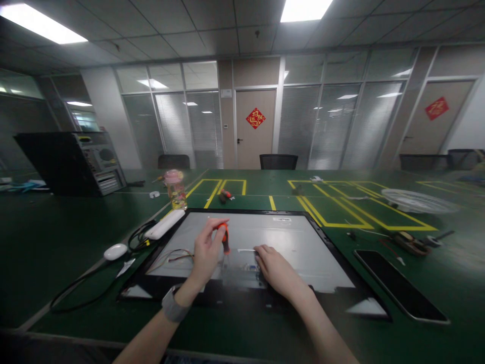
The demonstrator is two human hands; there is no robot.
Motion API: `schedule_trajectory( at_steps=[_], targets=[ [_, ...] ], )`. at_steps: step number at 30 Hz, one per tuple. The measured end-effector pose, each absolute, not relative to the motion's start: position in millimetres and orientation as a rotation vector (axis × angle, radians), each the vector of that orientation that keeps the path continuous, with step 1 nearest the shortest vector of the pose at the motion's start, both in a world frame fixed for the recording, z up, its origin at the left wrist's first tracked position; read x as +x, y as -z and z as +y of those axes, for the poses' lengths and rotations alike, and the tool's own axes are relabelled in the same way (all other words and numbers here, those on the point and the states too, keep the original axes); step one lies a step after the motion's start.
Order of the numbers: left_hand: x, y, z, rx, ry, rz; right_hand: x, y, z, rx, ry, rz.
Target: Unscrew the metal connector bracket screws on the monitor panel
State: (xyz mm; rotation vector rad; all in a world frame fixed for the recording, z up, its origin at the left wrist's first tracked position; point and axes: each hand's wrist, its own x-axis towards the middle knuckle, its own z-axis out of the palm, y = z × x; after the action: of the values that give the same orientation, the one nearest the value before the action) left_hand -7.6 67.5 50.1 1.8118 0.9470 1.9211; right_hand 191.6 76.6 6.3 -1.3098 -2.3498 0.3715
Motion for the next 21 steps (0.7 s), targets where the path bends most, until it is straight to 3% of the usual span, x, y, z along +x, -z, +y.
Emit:
schedule_trajectory(
  at_steps=[21],
  targets=[
    [-10.1, -51.3, 63.5, 1.742, -1.821, 0.943, 191.5, -9.0, 74.9, -1.32, -0.378, -2.352]
  ],
)
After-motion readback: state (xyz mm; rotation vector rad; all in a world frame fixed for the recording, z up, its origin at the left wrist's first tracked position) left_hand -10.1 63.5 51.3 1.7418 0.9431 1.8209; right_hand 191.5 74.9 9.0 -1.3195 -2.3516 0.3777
